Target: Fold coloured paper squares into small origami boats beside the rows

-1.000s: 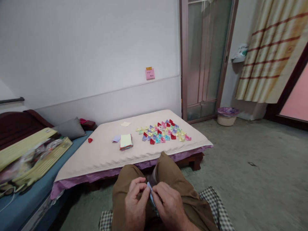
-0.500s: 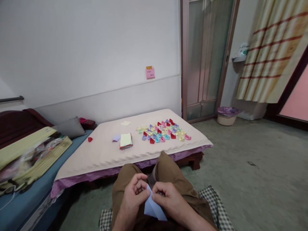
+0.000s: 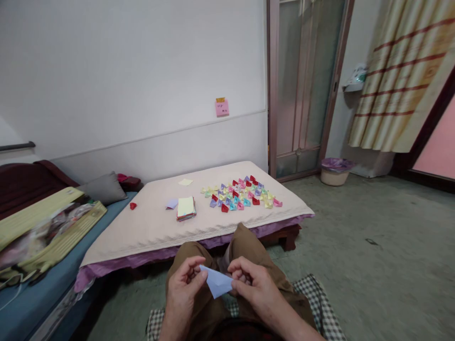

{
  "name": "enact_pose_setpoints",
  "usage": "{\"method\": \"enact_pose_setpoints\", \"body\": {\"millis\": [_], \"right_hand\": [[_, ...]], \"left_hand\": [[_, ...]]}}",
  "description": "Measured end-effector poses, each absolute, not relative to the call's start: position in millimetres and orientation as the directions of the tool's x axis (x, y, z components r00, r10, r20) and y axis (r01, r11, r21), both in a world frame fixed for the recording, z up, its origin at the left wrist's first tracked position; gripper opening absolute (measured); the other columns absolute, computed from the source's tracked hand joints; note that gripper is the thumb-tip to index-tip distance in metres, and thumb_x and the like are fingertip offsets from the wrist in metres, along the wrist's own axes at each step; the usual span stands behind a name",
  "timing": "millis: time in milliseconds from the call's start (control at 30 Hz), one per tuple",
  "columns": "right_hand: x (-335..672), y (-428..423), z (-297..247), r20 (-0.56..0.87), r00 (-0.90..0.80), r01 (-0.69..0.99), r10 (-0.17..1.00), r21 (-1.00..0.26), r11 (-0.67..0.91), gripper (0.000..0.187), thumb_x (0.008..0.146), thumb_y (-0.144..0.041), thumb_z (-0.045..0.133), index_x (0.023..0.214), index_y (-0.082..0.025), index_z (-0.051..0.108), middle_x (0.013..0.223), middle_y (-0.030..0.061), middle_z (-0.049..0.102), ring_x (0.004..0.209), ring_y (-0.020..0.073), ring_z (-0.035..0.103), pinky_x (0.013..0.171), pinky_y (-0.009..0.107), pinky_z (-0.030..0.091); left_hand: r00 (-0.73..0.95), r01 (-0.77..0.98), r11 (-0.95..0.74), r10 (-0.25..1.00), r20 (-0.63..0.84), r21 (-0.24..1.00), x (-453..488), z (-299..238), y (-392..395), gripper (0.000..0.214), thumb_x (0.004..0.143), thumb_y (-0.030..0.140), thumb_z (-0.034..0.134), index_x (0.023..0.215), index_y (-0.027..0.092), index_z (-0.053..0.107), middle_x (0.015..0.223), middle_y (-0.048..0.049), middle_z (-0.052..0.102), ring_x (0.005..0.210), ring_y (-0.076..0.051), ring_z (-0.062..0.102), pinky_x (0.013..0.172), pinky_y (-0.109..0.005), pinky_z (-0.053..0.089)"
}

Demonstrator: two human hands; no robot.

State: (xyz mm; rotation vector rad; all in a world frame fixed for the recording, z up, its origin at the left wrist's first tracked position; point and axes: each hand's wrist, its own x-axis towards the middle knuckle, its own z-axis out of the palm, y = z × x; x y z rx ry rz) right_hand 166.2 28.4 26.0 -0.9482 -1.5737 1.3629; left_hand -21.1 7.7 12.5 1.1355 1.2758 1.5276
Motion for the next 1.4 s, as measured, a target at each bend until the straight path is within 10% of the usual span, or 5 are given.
{"method": "enact_pose_setpoints", "body": {"millis": [667, 900, 1200, 1400], "right_hand": [[173.0, 22.7, 27.6, 0.456, -0.494, 0.289, 0.741, -0.717, 0.634, 0.015, 0.082, -0.012, 0.053, 0.078, -0.02, 0.064, 0.082, 0.0035, 0.062, 0.074, 0.0147, 0.059, 0.066, 0.023, 0.045], [170.2, 17.9, 30.3, 0.515, -0.494, 0.284, 0.7, -0.666, 0.69, 0.02, 0.087, -0.013, 0.047, 0.087, -0.021, 0.065, 0.104, 0.008, 0.061, 0.093, 0.0168, 0.06, 0.08, 0.024, 0.048], [166.8, 20.1, 22.6, 0.513, -0.491, 0.365, 0.705, -0.613, 0.701, 0.024, 0.091, -0.022, 0.046, 0.076, -0.02, 0.064, 0.072, 0.0023, 0.057, 0.067, 0.014, 0.056, 0.06, 0.022, 0.044], [166.0, 20.2, 26.0, 0.441, -0.474, 0.374, 0.762, -0.683, 0.628, 0.011, 0.085, -0.018, 0.053, 0.083, -0.02, 0.063, 0.078, 0.0026, 0.059, 0.072, 0.0152, 0.057, 0.065, 0.023, 0.044]], "left_hand": [[0.089, 0.381, -0.403, 0.912, 0.401, 0.832, -20.0, 31.6, -2.3, 0.024, 0.081, 0.01, 0.046, 0.083, 0.018, 0.069, 0.082, -0.0065, 0.066, 0.078, -0.019, 0.062, 0.07, -0.026, 0.045], [0.16, 0.383, -0.376, 0.926, 0.341, 0.843, -16.2, 28.9, -5.8, 0.04, 0.072, 0.001, 0.043, 0.099, 0.019, 0.066, 0.088, -0.0053, 0.066, 0.08, -0.018, 0.06, 0.071, -0.025, 0.045], [0.246, 0.42, -0.376, 0.923, 0.295, 0.826, -2.5, 24.7, -11.0, 0.067, 0.054, -0.002, 0.053, 0.117, 0.02, 0.06, 0.11, -0.0076, 0.068, 0.098, -0.023, 0.061, 0.089, -0.031, 0.046], [0.145, 0.366, -0.299, 0.954, 0.264, 0.881, -2.4, 16.9, -10.6, 0.049, 0.075, 0.011, 0.052, 0.123, 0.019, 0.056, 0.106, -0.0082, 0.071, 0.092, -0.021, 0.066, 0.082, -0.029, 0.05]]}}
